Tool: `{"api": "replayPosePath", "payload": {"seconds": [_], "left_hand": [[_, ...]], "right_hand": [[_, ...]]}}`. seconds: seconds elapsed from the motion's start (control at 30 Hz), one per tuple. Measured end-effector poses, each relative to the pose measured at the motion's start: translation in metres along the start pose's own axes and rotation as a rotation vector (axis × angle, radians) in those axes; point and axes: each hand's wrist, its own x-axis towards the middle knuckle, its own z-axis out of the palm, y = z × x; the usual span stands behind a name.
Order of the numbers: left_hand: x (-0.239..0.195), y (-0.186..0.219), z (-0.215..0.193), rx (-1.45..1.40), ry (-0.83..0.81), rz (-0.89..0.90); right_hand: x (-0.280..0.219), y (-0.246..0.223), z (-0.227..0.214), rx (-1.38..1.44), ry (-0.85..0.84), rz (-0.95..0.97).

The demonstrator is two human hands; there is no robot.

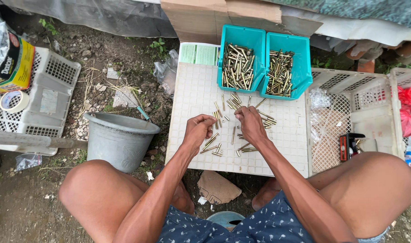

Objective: The person sits on the ground and assembles bullets by hand, picking up brass casings and small components from a tiled table and two teal bins. They insert the components into the casings and place the finished items back into the bins.

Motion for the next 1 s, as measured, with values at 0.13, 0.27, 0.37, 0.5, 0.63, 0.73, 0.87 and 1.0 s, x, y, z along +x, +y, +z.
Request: {"api": "replayPosePath", "payload": {"seconds": [0.13, 0.27, 0.37, 0.5, 0.63, 0.73, 0.87, 1.0], "left_hand": [[0.003, -0.01, 0.01, 0.02, -0.035, -0.011], [-0.006, -0.007, 0.024, 0.037, -0.089, -0.029], [-0.014, -0.004, 0.035, 0.069, -0.126, -0.026], [-0.034, 0.006, 0.048, 0.137, -0.18, -0.037], [-0.034, -0.016, 0.056, 0.191, -0.194, -0.06], [-0.031, -0.025, 0.059, 0.209, -0.223, -0.078], [-0.048, -0.007, 0.058, 0.172, -0.187, -0.131], [-0.034, -0.003, 0.053, 0.119, -0.109, -0.107]], "right_hand": [[-0.026, -0.021, -0.022, 0.082, 0.01, -0.01], [-0.043, -0.015, -0.029, 0.471, 0.02, 0.07], [-0.054, -0.01, -0.038, 0.578, 0.002, 0.093], [-0.064, -0.001, -0.04, 0.57, -0.035, 0.091], [-0.086, -0.025, -0.05, 0.374, -0.031, 0.073], [-0.09, -0.029, -0.053, 0.37, -0.053, 0.101], [-0.09, -0.027, -0.057, 0.35, -0.056, 0.131], [-0.088, -0.035, -0.072, 0.325, -0.069, 0.168]]}}
